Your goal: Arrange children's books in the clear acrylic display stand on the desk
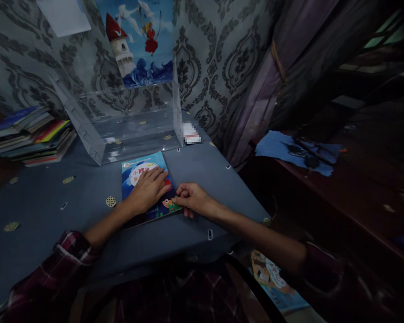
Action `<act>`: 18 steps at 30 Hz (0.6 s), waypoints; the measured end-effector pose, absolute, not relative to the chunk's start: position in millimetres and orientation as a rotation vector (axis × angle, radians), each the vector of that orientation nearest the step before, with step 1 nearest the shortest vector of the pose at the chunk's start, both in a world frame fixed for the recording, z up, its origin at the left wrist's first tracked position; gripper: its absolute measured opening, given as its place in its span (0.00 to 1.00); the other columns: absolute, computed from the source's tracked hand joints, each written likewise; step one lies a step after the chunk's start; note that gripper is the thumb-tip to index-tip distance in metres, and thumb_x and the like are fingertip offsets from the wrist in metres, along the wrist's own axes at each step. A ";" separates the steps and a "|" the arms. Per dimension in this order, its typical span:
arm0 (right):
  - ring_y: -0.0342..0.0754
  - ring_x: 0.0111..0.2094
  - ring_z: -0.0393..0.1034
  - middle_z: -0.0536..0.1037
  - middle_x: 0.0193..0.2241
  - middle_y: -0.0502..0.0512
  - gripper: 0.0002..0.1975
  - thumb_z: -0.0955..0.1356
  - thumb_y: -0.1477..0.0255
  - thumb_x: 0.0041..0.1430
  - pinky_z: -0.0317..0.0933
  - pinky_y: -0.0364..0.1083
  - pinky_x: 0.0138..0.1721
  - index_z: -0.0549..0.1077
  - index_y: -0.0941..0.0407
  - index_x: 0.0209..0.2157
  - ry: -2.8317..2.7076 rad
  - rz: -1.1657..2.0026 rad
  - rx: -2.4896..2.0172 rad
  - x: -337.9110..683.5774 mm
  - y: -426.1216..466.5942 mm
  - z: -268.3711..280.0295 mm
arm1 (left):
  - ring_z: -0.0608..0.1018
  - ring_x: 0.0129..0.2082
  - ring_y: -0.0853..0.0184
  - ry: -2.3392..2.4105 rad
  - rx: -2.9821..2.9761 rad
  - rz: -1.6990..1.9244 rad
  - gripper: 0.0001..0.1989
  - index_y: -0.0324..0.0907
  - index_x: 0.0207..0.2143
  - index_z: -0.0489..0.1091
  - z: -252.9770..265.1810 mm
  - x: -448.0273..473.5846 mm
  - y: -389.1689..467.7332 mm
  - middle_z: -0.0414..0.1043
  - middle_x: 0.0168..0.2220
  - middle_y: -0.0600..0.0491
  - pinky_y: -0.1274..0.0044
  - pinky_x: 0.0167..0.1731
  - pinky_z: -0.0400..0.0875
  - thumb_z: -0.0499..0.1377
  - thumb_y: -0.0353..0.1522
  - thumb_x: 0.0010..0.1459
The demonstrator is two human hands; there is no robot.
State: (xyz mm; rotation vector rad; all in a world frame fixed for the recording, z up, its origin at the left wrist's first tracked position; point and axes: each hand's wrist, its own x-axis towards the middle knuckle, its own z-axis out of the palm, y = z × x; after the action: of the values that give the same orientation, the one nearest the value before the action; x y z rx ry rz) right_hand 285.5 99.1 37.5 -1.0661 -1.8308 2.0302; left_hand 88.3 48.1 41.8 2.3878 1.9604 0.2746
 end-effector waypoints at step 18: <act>0.55 0.57 0.70 0.78 0.56 0.63 0.22 0.60 0.80 0.66 0.62 0.58 0.60 0.74 0.58 0.57 -2.511 0.605 -0.442 229.6 206.2 6.6 | 0.60 0.71 0.50 2.012 2.426 0.326 0.27 0.43 0.66 0.64 29.5 90.0 43.6 0.62 0.69 0.42 0.48 0.67 0.53 0.49 0.45 0.71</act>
State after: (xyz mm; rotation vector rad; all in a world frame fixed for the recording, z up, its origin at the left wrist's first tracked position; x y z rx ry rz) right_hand 229.6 206.2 6.6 -0.4417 -2.5114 0.6054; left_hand 90.0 43.6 29.5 2.4258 2.0120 0.3256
